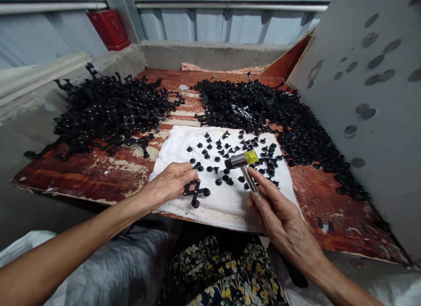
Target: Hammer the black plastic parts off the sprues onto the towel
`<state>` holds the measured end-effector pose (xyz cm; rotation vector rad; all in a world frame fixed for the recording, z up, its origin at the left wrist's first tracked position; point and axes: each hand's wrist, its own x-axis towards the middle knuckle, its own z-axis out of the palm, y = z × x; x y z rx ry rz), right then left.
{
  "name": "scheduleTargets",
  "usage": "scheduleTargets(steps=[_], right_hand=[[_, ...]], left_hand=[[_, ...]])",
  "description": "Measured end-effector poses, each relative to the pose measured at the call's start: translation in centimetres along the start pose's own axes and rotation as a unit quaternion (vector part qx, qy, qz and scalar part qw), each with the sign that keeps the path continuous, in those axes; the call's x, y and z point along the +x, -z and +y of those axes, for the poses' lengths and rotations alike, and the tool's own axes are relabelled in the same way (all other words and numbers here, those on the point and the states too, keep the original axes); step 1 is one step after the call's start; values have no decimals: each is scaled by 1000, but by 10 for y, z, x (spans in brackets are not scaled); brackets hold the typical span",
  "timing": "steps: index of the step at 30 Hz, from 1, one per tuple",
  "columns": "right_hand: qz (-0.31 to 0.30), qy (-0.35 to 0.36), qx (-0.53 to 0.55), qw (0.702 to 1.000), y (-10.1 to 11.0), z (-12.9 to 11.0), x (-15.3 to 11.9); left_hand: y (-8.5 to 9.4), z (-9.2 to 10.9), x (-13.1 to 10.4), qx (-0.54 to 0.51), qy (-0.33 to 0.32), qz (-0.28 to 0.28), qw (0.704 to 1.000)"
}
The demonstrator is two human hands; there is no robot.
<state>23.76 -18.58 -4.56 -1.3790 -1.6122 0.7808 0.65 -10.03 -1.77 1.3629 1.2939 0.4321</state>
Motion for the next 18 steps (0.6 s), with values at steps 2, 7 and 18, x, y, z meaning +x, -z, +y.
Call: scheduleTargets(steps=[2, 7, 18], right_hand=[[4, 3, -13, 1000, 0, 1, 0], [4, -3, -28, 1000, 2, 1, -1], [-6, -6, -26, 1000, 3, 0, 0]], left_hand=[[1, -2, 2, 28, -16, -5, 999], [4, -1, 4, 79, -27, -9, 997], [2, 1, 5, 91, -30, -1, 995]])
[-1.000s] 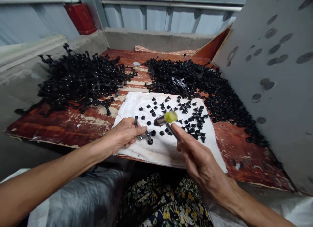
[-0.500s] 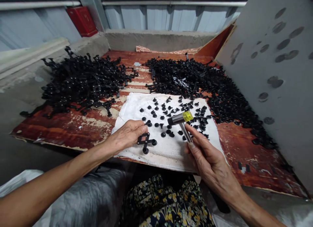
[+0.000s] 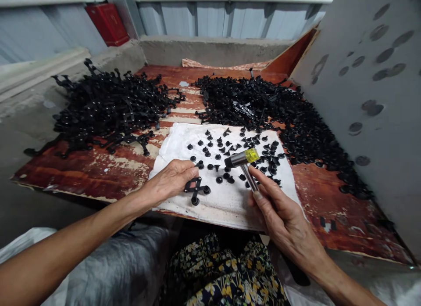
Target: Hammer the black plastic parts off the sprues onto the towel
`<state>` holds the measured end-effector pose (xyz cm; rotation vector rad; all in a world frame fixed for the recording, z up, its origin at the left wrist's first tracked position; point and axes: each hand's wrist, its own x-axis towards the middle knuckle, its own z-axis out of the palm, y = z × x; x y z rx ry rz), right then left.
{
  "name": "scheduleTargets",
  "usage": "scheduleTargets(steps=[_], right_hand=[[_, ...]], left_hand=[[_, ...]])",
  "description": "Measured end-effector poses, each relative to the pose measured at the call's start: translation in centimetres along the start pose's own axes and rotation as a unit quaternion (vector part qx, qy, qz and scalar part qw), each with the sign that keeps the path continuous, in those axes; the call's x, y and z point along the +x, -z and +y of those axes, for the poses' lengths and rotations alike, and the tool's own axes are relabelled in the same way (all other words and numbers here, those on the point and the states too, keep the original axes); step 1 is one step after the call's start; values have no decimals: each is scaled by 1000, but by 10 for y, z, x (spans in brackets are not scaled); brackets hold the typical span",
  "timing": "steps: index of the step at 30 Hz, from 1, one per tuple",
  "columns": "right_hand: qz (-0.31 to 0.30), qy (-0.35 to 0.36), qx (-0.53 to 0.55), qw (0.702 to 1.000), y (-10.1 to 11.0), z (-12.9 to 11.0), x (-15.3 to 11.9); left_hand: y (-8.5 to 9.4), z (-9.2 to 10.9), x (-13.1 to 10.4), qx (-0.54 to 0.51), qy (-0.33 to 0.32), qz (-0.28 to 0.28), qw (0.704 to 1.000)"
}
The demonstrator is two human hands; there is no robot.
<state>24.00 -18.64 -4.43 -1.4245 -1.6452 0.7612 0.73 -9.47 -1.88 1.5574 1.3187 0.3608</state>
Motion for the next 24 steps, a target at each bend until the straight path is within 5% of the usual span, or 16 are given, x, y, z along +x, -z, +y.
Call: scheduleTargets(steps=[14, 24], right_hand=[[-8, 15, -15, 1000, 0, 0, 0], [-91, 158, -93, 979, -8, -7, 28]], left_hand=[[1, -2, 7, 26, 0, 19, 999], [18, 1, 15, 84, -6, -8, 996]])
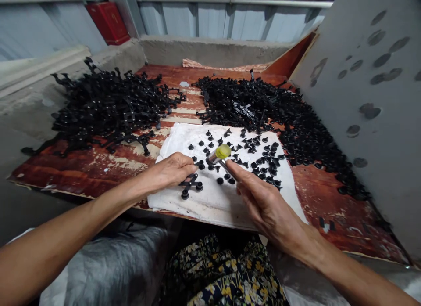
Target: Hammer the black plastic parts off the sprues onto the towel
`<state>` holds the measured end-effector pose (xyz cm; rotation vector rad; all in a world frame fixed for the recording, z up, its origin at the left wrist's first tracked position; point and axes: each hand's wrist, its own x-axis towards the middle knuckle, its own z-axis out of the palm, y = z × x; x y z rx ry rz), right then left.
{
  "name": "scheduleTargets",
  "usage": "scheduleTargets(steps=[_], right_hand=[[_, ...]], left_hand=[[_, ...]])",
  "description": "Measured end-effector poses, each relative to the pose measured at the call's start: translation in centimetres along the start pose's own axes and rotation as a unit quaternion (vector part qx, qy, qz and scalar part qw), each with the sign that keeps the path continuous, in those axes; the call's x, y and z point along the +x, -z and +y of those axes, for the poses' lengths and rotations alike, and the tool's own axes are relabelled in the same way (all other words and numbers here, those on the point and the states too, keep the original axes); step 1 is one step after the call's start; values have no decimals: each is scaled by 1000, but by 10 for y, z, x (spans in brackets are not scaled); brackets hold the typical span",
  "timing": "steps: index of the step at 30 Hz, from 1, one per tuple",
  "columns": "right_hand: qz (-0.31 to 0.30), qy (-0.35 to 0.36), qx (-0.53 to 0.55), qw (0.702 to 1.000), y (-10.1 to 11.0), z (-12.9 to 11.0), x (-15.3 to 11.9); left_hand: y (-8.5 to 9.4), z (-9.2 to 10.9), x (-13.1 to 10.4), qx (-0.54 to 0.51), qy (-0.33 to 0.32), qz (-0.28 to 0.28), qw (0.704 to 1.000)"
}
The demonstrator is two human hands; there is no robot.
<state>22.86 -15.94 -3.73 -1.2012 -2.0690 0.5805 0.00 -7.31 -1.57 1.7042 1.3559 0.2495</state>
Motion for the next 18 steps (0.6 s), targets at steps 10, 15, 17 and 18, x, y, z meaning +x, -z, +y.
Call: scheduleTargets(steps=[10, 15, 17, 18], right_hand=[[-41, 30, -88, 995, -3, -2, 22], [7, 33, -73, 997, 1, -11, 23], [-9, 35, -91, 995, 1, -11, 23], [-35, 33, -101, 994, 1, -10, 23]], left_hand=[[4, -2, 4, 36, -16, -14, 999], [2, -5, 3, 37, -30, -8, 999], [1, -6, 3, 36, -35, -7, 999], [1, -7, 3, 35, -36, -11, 999]])
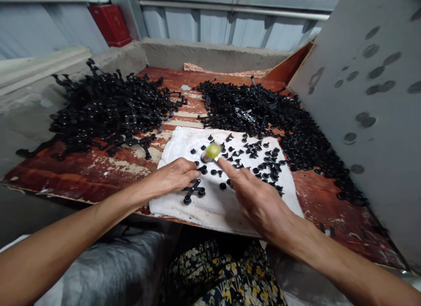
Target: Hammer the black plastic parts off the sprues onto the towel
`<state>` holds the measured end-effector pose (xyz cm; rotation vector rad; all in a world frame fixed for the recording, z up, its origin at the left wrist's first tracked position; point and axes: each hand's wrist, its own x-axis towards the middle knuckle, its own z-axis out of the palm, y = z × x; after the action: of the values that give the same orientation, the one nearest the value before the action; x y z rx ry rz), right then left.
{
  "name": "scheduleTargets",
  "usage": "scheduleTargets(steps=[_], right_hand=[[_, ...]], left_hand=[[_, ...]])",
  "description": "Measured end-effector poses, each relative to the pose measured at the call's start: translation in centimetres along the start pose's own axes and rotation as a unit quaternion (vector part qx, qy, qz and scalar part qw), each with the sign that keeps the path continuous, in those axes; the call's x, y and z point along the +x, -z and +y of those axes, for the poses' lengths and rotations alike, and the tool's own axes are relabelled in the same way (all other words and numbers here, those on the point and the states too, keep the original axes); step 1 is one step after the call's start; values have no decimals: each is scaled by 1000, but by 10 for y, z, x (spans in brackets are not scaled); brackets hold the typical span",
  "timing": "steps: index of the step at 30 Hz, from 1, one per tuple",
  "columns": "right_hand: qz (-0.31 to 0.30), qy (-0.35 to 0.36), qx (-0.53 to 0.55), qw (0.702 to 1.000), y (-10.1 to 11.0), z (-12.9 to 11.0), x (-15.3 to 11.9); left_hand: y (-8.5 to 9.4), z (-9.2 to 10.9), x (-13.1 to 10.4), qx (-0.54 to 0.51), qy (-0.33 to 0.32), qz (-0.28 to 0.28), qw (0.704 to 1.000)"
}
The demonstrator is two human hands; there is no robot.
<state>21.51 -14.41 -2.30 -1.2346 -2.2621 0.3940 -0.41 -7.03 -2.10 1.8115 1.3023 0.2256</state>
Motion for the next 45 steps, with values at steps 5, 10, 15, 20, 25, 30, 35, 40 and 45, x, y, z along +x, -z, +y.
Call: scheduleTargets(steps=[5, 10, 15, 20, 25, 30, 35, 40, 45], right_hand=[[13, -15, 16, 1000, 0, 3, 1], [-26, 4, -1, 1000, -1, 6, -1], [-36, -1, -44, 998, -1, 7, 0], [-77, -6, -46, 996, -2, 10, 6], [-39, -16, 22, 999, 3, 5, 19], [27, -93, 194, 976, 2, -1, 33], [-8, -164, 322, 933, -11, -4, 27], [49, -217, 340, 914, -11, -8, 12], [84, -242, 355, 899, -14, -10, 7]], left_hand=[[0, -1, 2, 17, -2, -5, 1000], [0, -2, 4, 28, 12, -21, 999], [-1, -5, 5, 28, 12, -21, 999], [-1, -11, 7, 20, -7, -26, 999], [4, -6, 2, 6, -12, -36, 999], [3, 11, -13, -7, -78, -57, 995], [-6, 22, -33, 22, -115, -59, 991], [-5, 14, -56, 22, -30, 106, 994], [-12, 6, -61, -64, 28, 103, 992]])
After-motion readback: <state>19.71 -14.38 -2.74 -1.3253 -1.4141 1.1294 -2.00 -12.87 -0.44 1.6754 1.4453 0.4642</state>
